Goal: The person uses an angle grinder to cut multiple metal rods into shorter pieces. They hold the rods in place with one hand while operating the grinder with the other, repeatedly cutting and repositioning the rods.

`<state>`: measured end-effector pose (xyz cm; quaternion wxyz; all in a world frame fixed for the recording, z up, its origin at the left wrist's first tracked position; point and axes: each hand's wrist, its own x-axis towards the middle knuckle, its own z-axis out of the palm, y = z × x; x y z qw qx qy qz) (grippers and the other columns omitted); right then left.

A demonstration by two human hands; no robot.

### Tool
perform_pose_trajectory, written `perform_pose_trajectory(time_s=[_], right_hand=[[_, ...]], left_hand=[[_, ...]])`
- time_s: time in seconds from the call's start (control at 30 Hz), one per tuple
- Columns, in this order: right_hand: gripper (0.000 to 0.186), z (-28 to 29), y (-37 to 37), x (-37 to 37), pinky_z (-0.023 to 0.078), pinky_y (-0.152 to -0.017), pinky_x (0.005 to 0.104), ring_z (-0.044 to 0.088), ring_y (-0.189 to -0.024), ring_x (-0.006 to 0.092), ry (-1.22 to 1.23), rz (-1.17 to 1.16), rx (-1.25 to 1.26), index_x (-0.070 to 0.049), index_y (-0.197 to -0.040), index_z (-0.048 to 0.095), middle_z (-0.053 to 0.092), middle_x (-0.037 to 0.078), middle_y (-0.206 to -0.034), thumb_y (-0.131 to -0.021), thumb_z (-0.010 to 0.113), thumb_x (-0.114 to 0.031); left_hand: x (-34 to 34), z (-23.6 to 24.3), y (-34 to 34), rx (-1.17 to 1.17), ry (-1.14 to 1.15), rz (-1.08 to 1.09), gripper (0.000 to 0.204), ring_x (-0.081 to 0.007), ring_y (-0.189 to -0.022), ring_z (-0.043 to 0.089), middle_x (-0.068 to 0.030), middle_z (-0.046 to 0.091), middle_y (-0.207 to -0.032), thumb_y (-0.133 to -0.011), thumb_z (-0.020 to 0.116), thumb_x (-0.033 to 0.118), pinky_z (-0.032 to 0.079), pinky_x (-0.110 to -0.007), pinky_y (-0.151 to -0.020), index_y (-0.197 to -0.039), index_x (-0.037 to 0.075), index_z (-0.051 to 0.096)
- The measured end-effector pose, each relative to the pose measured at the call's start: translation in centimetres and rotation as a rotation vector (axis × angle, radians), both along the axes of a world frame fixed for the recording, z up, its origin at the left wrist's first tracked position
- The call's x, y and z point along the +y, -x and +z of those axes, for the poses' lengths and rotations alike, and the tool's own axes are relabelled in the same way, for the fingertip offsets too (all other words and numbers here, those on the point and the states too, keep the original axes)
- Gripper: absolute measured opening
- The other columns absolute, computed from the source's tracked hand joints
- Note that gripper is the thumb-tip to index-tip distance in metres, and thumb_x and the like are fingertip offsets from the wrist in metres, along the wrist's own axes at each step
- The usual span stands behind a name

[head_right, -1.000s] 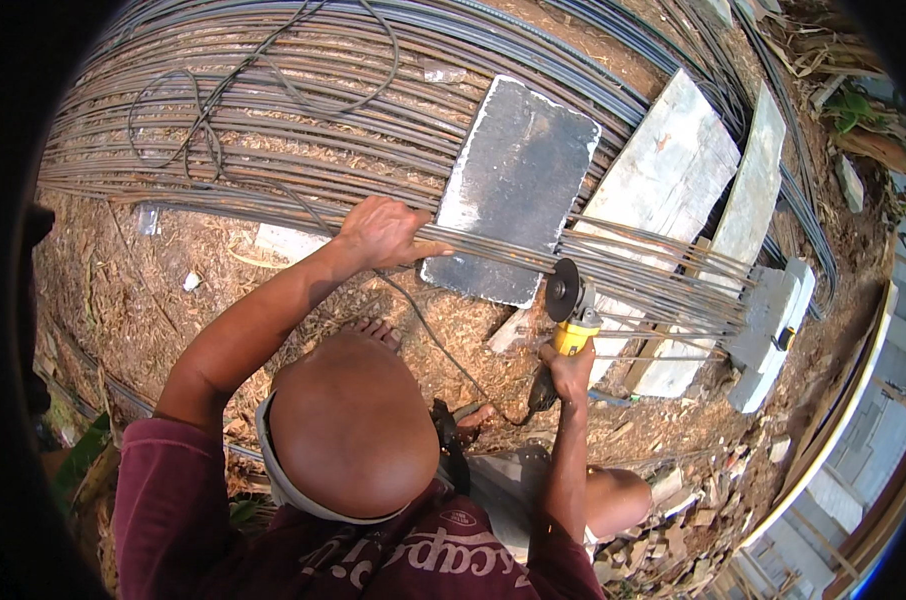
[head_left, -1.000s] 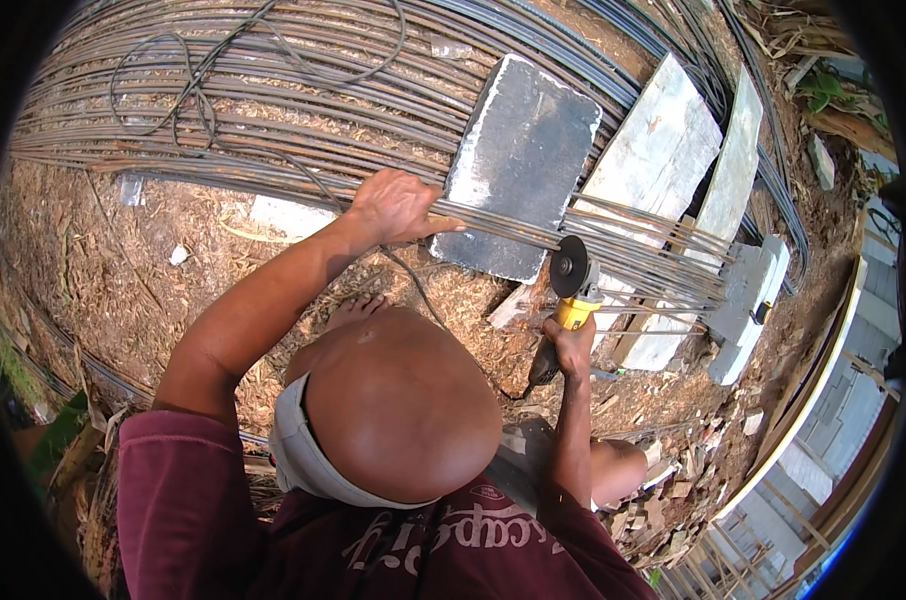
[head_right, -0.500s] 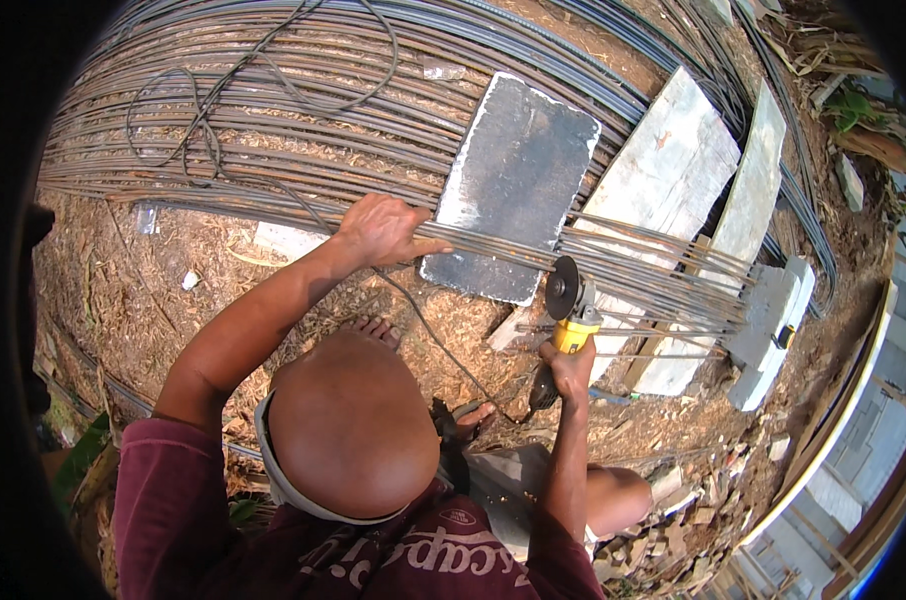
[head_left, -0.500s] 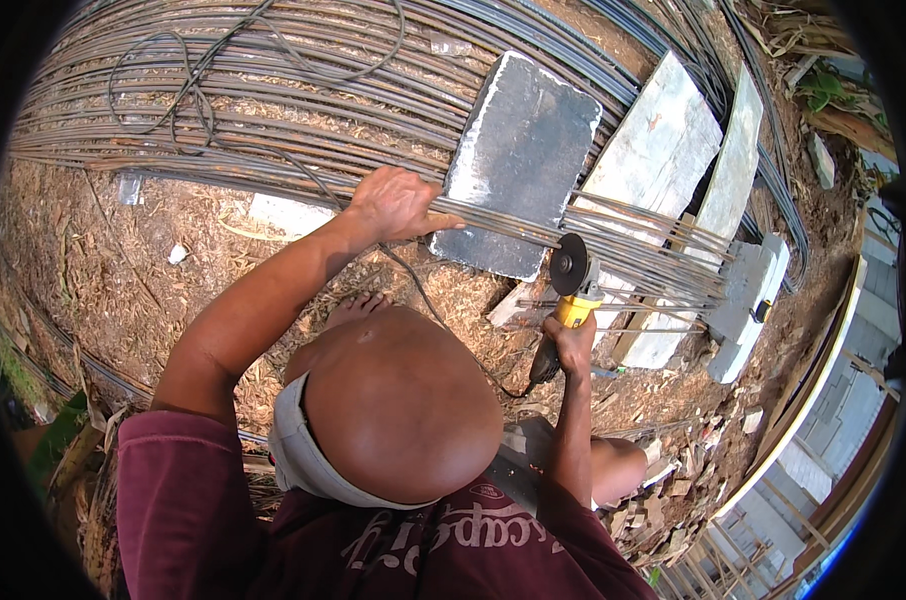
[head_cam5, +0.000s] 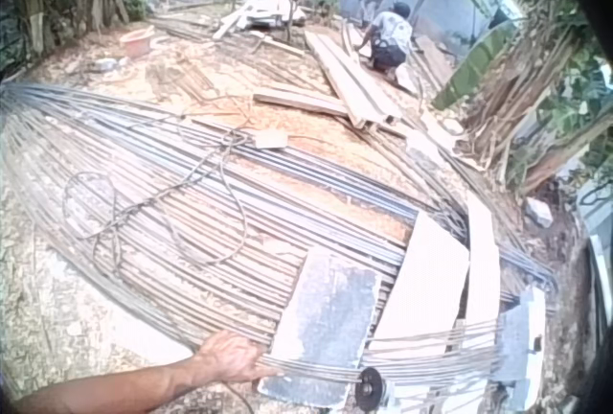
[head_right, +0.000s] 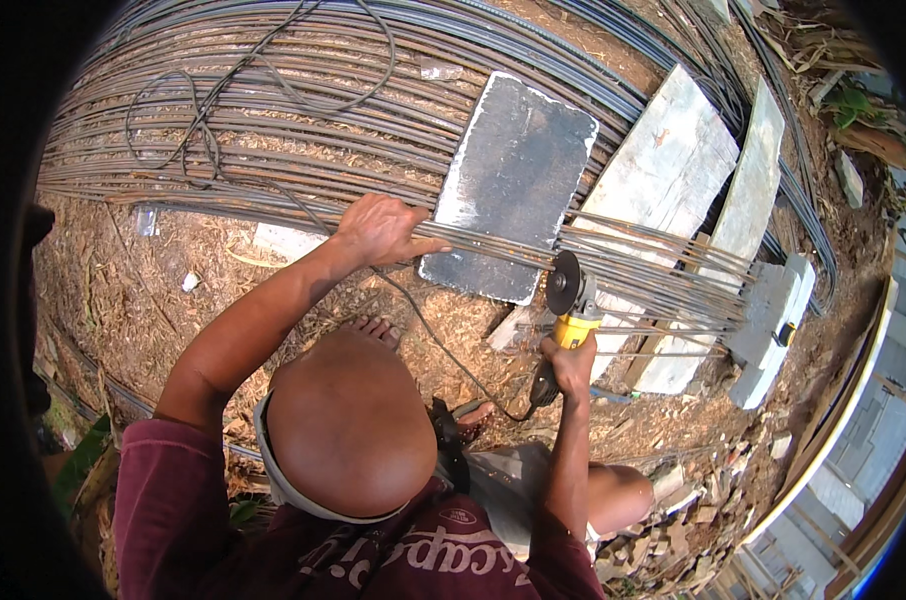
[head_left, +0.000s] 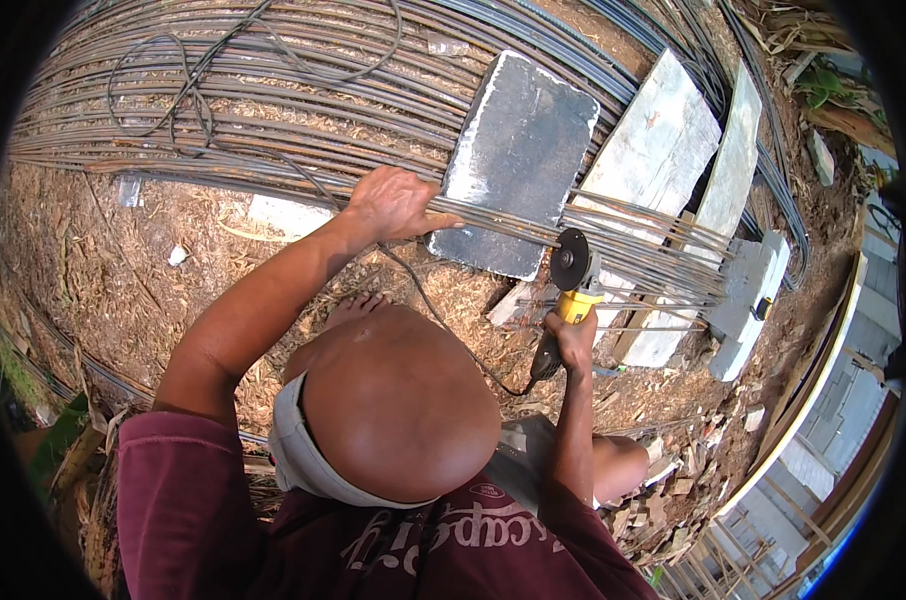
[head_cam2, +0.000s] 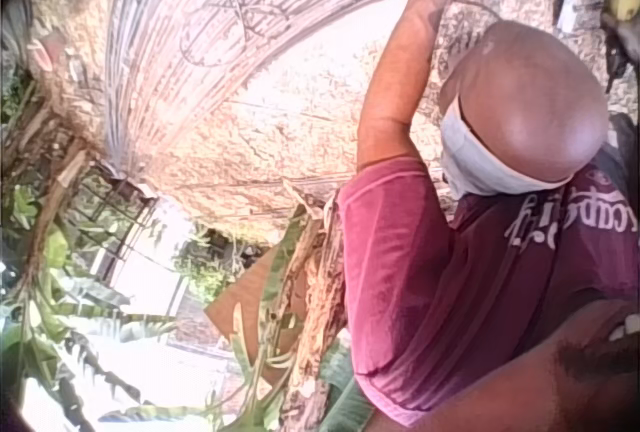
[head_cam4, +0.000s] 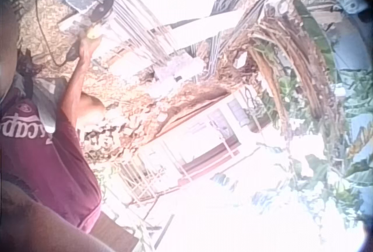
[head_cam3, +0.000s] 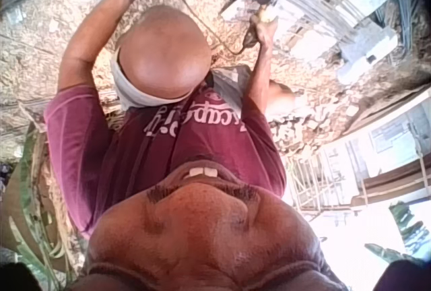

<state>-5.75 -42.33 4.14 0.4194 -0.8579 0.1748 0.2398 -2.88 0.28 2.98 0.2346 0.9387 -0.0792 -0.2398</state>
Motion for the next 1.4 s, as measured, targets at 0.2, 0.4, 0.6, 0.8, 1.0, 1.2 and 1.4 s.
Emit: perform_pose_trajectory(time_s=[0.2,0.4,0.6,0.8,1.0,1.2,1.4], right_hand=[[0.047,-0.1,0.2,-0.4,0.057,-0.071,0.0354,0.067,-0.080,0.0194,-0.027,-0.009,0.013,0.000,-0.119,0.062,0.070,0.006,-0.096,-0.076,0.082,0.000],[0.050,0.1,0.0,-0.7,0.057,-0.072,0.0339,0.067,-0.082,0.0183,0.022,0.011,0.061,-0.001,-0.121,0.061,0.070,0.005,-0.097,-0.076,0.083,0.002],[0.045,-0.1,-0.5,0.0,0.056,-0.068,0.0322,0.066,-0.077,0.0168,-0.099,-0.071,0.009,-0.002,-0.116,0.063,0.069,0.004,-0.094,-0.077,0.084,0.005],[0.040,0.7,0.0,0.7,0.053,-0.064,0.0312,0.064,-0.073,0.0148,-0.046,-0.073,0.009,-0.002,-0.113,0.062,0.068,0.003,-0.090,-0.077,0.080,0.004],[0.037,1.1,-0.6,1.3,0.051,-0.061,0.0296,0.062,-0.068,0.0134,-0.040,-0.035,-0.053,-0.002,-0.110,0.062,0.067,0.002,-0.084,-0.077,0.077,0.003],[0.040,1.6,-0.2,1.5,0.052,-0.062,0.0306,0.062,-0.069,0.0138,-0.029,-0.037,-0.025,-0.003,-0.112,0.062,0.066,0.002,-0.086,-0.076,0.078,0.002],[0.041,1.8,-0.3,2.1,0.054,-0.064,0.0316,0.064,-0.072,0.0154,-0.066,-0.092,0.001,-0.002,-0.113,0.061,0.066,0.002,-0.088,-0.077,0.079,0.002]], left_hand=[[0.0,0.6,-0.1,0.049,-0.012,0.021,0.091,-0.0389,-0.097,0.077,-0.0216,0.078,-0.087,-0.098,0.044,0.087,0.058,-0.051,-0.092,-0.107,0.004,0.081],[-0.2,0.2,-0.2,0.073,0.017,0.024,0.089,-0.0374,-0.098,0.077,-0.0220,0.078,-0.085,-0.099,0.044,0.085,0.057,-0.053,-0.093,-0.106,0.004,0.080],[0.3,-0.3,-0.3,0.038,0.017,-0.026,0.085,-0.0353,-0.081,0.077,-0.0201,0.075,-0.077,-0.101,0.047,0.083,0.060,-0.052,-0.076,-0.109,0.004,0.079],[0.5,-0.1,-0.8,0.071,0.031,-0.046,0.083,-0.0372,-0.085,0.078,-0.0216,0.077,-0.084,-0.102,0.046,0.079,0.061,-0.051,-0.080,-0.108,0.003,0.078],[0.7,0.0,-0.8,0.008,0.099,-0.042,0.085,-0.0375,-0.072,0.077,-0.0213,0.075,-0.073,-0.103,0.049,0.078,0.062,-0.052,-0.068,-0.119,0.000,0.077],[0.7,-0.2,-0.7,0.052,0.098,-0.043,0.084,-0.0370,-0.073,0.077,-0.0206,0.075,-0.073,-0.102,0.050,0.079,0.061,-0.052,-0.070,-0.115,0.001,0.077],[0.6,-0.5,-1.0,0.012,0.086,-0.062,0.082,-0.0361,-0.075,0.078,-0.0199,0.076,-0.076,-0.103,0.049,0.078,0.061,-0.052,-0.070,-0.117,0.003,0.078]])
